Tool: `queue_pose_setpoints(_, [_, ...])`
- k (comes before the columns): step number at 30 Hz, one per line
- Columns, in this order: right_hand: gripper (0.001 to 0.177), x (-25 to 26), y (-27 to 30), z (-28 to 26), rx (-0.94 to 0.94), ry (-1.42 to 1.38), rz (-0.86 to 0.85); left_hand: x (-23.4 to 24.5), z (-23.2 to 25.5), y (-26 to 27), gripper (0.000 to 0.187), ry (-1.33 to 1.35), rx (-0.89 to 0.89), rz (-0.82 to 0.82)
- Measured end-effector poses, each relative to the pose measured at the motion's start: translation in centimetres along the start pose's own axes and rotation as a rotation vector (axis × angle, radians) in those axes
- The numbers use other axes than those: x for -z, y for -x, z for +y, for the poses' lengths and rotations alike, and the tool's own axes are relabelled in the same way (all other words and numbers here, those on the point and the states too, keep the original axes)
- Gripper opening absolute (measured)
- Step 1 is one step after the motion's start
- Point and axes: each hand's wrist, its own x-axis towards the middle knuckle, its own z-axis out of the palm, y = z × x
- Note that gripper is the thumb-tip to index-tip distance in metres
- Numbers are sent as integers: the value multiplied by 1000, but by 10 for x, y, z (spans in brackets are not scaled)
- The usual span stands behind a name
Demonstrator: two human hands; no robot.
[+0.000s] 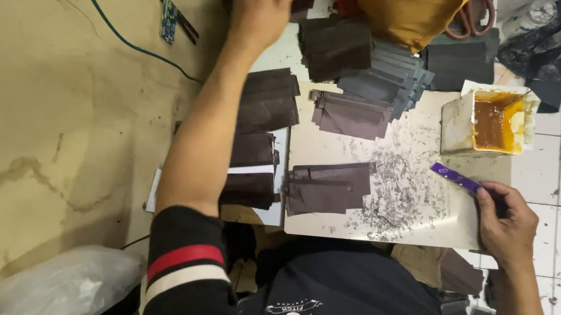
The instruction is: Folding the edges of leather pieces using a purple guide tool
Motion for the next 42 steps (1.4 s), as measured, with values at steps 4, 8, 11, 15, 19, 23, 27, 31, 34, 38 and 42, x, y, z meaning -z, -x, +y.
queue_pose_setpoints(4, [16, 0, 0, 1, 50, -44, -15, 44, 8, 26, 4, -160, -82, 103])
queue_pose_setpoints(8, [15, 0, 0, 1, 68, -114, -17, 45, 8, 38, 9, -232, 136, -73])
queue_pose_setpoints(11, [16, 3, -1, -9, 3, -132, -37, 5, -33, 38, 14, -230, 100, -90])
queue_pose_setpoints(15, [19, 2, -2, -1, -18, -150, -35, -24, -50, 21, 16, -294, 33, -161])
queue_pose_setpoints(19, [17, 2, -3, -5, -20, -179, -27, -47, -77, -6, 34, -446, 6, -193])
queue_pose_setpoints(23, [27, 5, -7, -11, 97, -138, -38, -78, -131, -24, 54, -630, -30, -267])
queue_pose_setpoints(27, [31, 7, -11, -17, 76, -102, -59, -69, -121, -40, 44, -710, -126, -284])
queue_pose_setpoints(31, [32, 4, -13, -11, 88, -71, -77, -68, -143, -50, 32, -661, -80, -340])
queue_pose_setpoints(34, [33, 4, -14, -11, 73, -77, -102, -53, -125, -52, 20, -558, 46, -394])
queue_pose_setpoints(38, [31, 7, -15, -17, 68, -68, -110, -23, -104, -51, 5, -275, 383, -505])
queue_pose_setpoints(42, [30, 7, -16, -18, 77, -62, -103, 31, -11, -33, 9, -222, 339, -547])
